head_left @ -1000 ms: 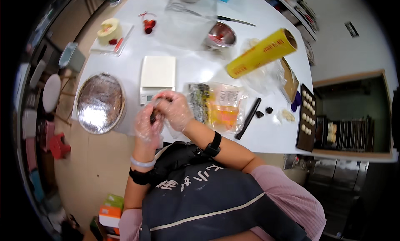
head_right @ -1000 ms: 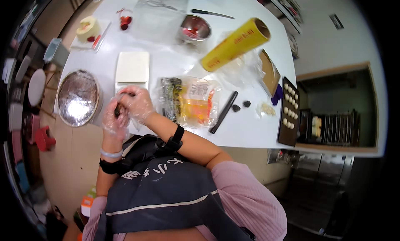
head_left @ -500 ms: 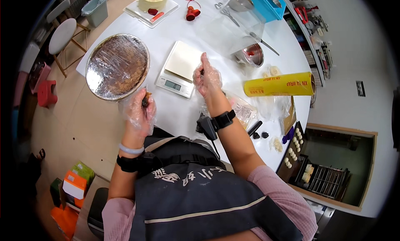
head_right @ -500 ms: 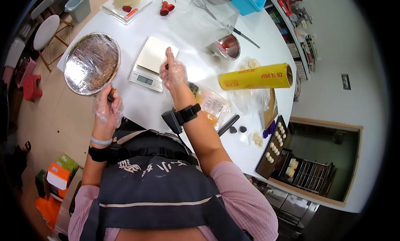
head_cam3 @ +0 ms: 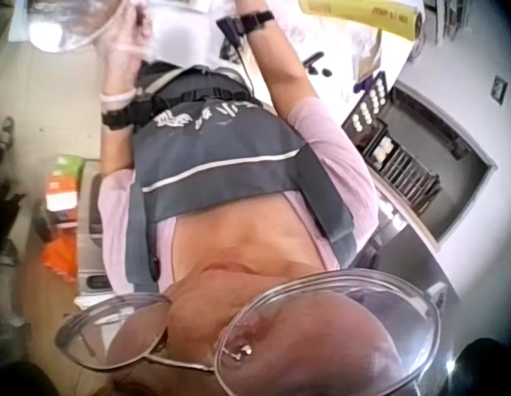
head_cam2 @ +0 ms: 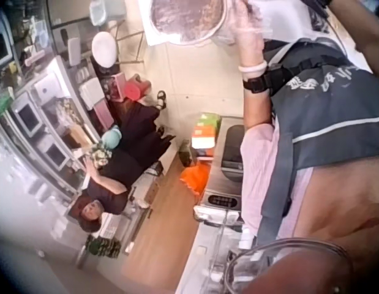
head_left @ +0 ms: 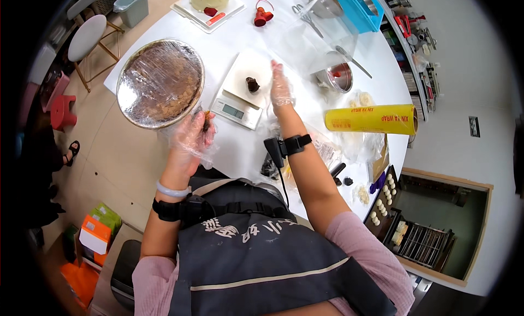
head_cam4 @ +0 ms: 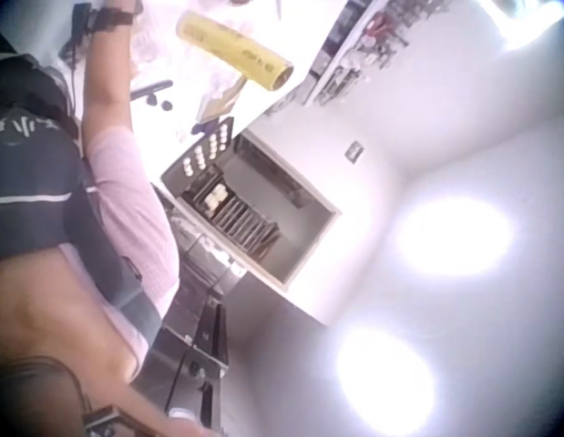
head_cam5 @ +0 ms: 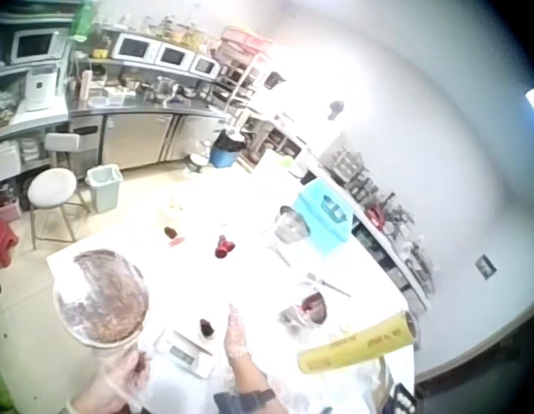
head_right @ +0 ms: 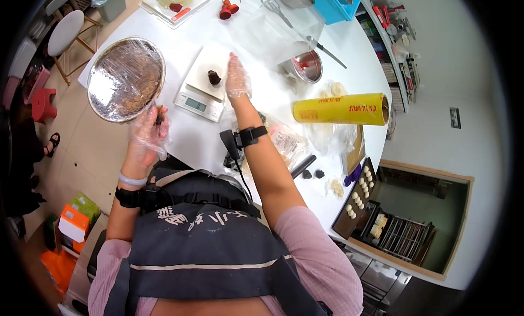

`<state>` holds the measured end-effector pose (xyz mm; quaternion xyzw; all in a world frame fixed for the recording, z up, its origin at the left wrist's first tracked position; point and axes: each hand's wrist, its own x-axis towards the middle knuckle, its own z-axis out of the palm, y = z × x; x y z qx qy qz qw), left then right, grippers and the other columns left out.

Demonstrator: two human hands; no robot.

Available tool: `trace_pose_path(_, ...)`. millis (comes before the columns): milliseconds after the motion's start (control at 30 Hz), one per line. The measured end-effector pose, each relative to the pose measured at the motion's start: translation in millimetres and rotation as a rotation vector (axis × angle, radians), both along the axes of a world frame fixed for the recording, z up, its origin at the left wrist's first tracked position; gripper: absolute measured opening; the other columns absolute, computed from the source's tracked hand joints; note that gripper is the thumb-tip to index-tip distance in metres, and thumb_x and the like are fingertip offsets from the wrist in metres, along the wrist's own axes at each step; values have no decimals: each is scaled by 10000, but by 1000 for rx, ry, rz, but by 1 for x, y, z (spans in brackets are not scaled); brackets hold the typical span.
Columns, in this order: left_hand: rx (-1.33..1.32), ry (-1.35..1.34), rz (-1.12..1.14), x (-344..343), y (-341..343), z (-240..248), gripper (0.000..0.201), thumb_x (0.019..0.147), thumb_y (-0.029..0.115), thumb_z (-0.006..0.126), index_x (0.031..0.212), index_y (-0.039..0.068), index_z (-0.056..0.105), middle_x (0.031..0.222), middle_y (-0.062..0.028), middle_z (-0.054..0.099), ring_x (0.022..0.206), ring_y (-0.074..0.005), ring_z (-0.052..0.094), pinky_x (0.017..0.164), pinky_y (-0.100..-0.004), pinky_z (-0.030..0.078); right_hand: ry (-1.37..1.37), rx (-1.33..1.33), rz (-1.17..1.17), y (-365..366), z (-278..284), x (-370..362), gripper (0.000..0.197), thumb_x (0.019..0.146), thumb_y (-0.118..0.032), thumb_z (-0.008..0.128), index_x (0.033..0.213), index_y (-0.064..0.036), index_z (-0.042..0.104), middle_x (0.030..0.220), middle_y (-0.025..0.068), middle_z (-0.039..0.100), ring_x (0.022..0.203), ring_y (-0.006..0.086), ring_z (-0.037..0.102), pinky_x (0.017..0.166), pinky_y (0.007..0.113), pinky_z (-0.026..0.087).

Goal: The person retrieves a package of ingredients from a freezer, removes individual items to weigh them on a scale, and then uses a rolling pin by hand to flatten dough on a counter.

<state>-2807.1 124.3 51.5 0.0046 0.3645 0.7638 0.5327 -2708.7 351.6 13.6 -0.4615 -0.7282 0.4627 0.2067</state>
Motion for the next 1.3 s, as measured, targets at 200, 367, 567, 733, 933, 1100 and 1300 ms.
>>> trace_pose_path(200, 58, 70, -203, 5, 5, -5, 240, 904, 209, 507, 1008, -3, 548, 728, -44, 522, 591, -106, 459, 557, -210, 379, 319, -158, 33, -38, 45, 39, 372, 916, -287, 453, 1100, 21, 550, 904, 84, 636, 768, 121, 572, 740, 267, 432)
trace_pose_path(367, 228, -109, -406, 12, 13, 2, 280, 899, 180, 485, 1089, -24, 509, 761, -63, 513, 646, -127, 472, 595, -219, 385, 597, -560, 20, -76, 69, 47, 362, 910, -271, 478, 1079, 42, 550, 926, 112, 634, 789, 135, 565, 709, 274, 441)
trace_pose_path(567, 136, 6, -477, 21, 10, 11, 292, 893, 216, 511, 1074, -13, 512, 743, -39, 519, 614, -104, 473, 558, -206, 378, 515, -538, 340, -96, 75, 59, 390, 824, -175, 621, 1174, -32, 526, 1048, 92, 602, 849, 145, 570, 777, 280, 454)
trace_pose_path(733, 80, 92, -711, 11, -4, 7, 266, 885, 246, 536, 961, -8, 559, 652, -20, 524, 525, -91, 464, 486, -197, 364, 163, -79, 582, -106, 89, 67, 469, 666, -124, 763, 1099, -80, 589, 963, 26, 588, 729, 92, 533, 674, 247, 461)
trace_pose_path(933, -90, 108, -781, 24, -18, 3, 300, 869, 288, 559, 958, 1, 570, 591, -21, 521, 452, -85, 459, 427, -189, 363, 22, 141, 727, -127, 74, 74, 349, 706, -204, 718, 1007, -60, 616, 809, 71, 568, 724, 205, 571, 640, 305, 474)
trace_pose_path(1100, -144, 192, -809, 25, -20, -1, 274, 885, 310, 536, 868, 37, 551, 567, -5, 496, 440, -64, 424, 399, -187, 326, -41, 183, 743, -123, 65, 73, 285, 674, -203, 689, 909, -50, 634, 784, 121, 581, 726, 286, 578, 655, 353, 472)
trace_pose_path(1300, -151, 152, -723, 28, -18, 0, 286, 898, 329, 511, 900, 48, 564, 551, 13, 479, 431, -42, 382, 382, -185, 281, -47, -67, 651, -125, 81, 62, 226, 670, -197, 640, 845, -54, 635, 737, 153, 598, 697, 306, 587, 641, 364, 472)
